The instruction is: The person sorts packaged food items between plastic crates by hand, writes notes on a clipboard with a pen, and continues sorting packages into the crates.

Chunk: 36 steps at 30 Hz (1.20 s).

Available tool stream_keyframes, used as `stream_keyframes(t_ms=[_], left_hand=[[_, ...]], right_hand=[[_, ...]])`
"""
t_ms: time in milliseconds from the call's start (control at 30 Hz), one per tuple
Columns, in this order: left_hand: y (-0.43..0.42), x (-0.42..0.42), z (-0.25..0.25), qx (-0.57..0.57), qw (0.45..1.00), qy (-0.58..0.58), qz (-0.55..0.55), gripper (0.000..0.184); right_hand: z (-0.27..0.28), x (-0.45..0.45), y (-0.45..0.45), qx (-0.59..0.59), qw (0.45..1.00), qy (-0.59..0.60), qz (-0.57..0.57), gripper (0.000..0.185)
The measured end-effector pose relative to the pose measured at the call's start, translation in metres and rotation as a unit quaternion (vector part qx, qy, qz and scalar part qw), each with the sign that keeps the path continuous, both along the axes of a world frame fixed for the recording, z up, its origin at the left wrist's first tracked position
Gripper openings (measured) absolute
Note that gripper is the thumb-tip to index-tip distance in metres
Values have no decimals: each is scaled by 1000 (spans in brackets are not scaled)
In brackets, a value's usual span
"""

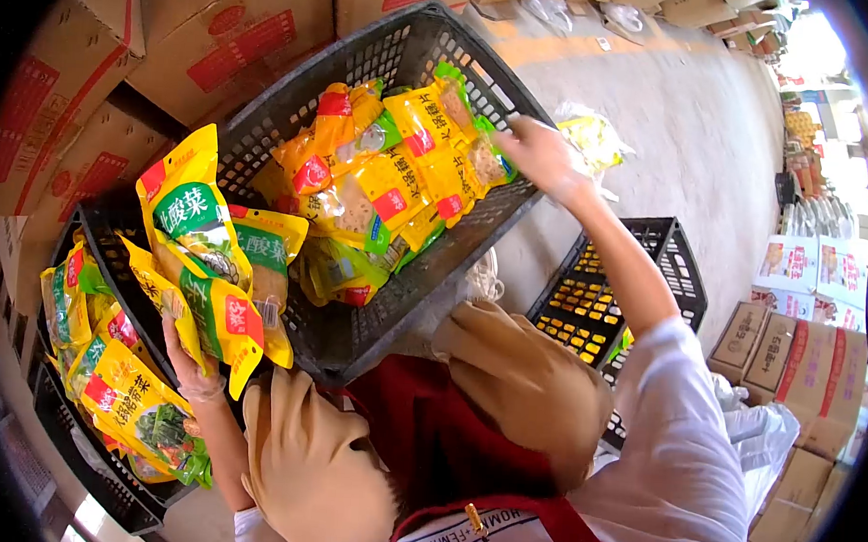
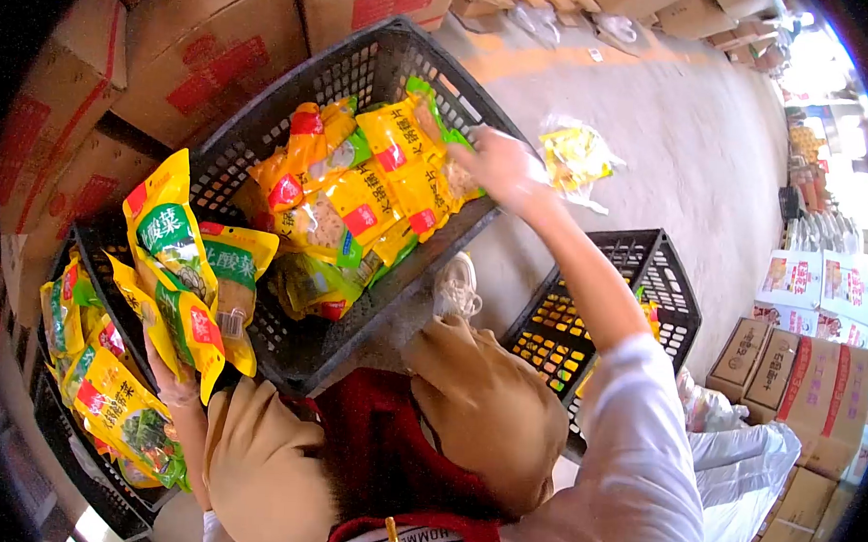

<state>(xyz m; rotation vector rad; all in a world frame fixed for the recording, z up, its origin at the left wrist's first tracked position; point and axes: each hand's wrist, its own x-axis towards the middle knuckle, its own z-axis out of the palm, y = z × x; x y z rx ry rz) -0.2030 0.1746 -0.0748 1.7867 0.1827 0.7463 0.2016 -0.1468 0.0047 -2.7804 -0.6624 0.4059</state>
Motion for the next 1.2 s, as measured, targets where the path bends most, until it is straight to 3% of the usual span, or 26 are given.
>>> stream_keyframes(t_ms=[33,67,100,200,233,267,300,367,433,533,600,633,667,700,733,800,833,900,933,967,1033,1067,1100,1133,1200], left_hand=[[0,-5,-5,-37,998,39,33,71],[1,-6,-5,-52,997,48,39,75],[3,-6,-6,-68,995,58,44,80],[6,-8,-8,-74,991,91,62,75],[11,-9,-7,-31,996,74,46,70],[14,-10,-10,-96,992,67,35,71],[13,-13,-12,-99,993,65,21,73],[4,-4,2,-108,993,48,-12,81],[10,-11,-5,-123,990,64,-16,83],[4,-5,7,-113,992,50,-34,81],[2,-3,10,-110,992,36,-40,79],[5,-5,5,-143,988,37,-35,78],[9,-9,0,-175,983,40,-30,77],[13,-13,-7,-175,983,41,-27,77],[18,-17,-15,-131,989,62,-13,77],[19,-19,-19,-88,992,87,2,77],[19,-19,-16,-80,993,87,-2,77],[17,-18,-15,-76,994,76,-10,82],[15,-15,-12,-78,994,77,-3,82],[10,-11,-7,-88,994,60,-13,82],[1,-6,3,-95,994,47,-18,83],[-4,-3,9,-110,991,73,5,84],[-3,-3,11,-124,987,99,26,85],[6,-9,0,-49,994,96,35,82],[3,-3,10,-61,992,107,25,80]], right_hand=[[-35,22,28,-90,996,11,17,57],[-20,22,58,-161,982,67,69,60],[-53,43,69,-176,977,60,108,60],[-105,65,73,-117,993,2,22,53],[-116,72,72,-78,997,-19,-18,50],[-107,73,67,-22,998,-33,-52,47],[-87,79,43,20,998,-44,-35,44],[-31,57,-8,180,978,18,-104,45],[58,-5,-62,353,914,68,-189,25],[133,-75,-174,393,861,53,-320,23],[135,-111,-281,320,881,57,-343,26],[124,-127,-349,149,943,26,-297,28],[112,-141,-406,-212,968,-116,-74,30],[102,-149,-412,-87,906,-48,-412,31],[106,-158,-395,-291,898,-217,-250,34],[118,-130,-305,-22,915,-192,-355,34],[117,-112,-253,119,921,-146,-341,32],[86,-73,-162,187,958,-124,-177,28],[57,-53,-124,171,979,-91,-61,31],[67,-57,-56,132,991,36,-6,37],[0,-28,12,-48,978,44,198,55],[-60,-8,27,-57,955,26,291,59],[-80,-3,53,-153,939,70,299,58],[-101,1,59,-147,940,71,299,58],[-137,4,69,-221,939,-37,260,50]])
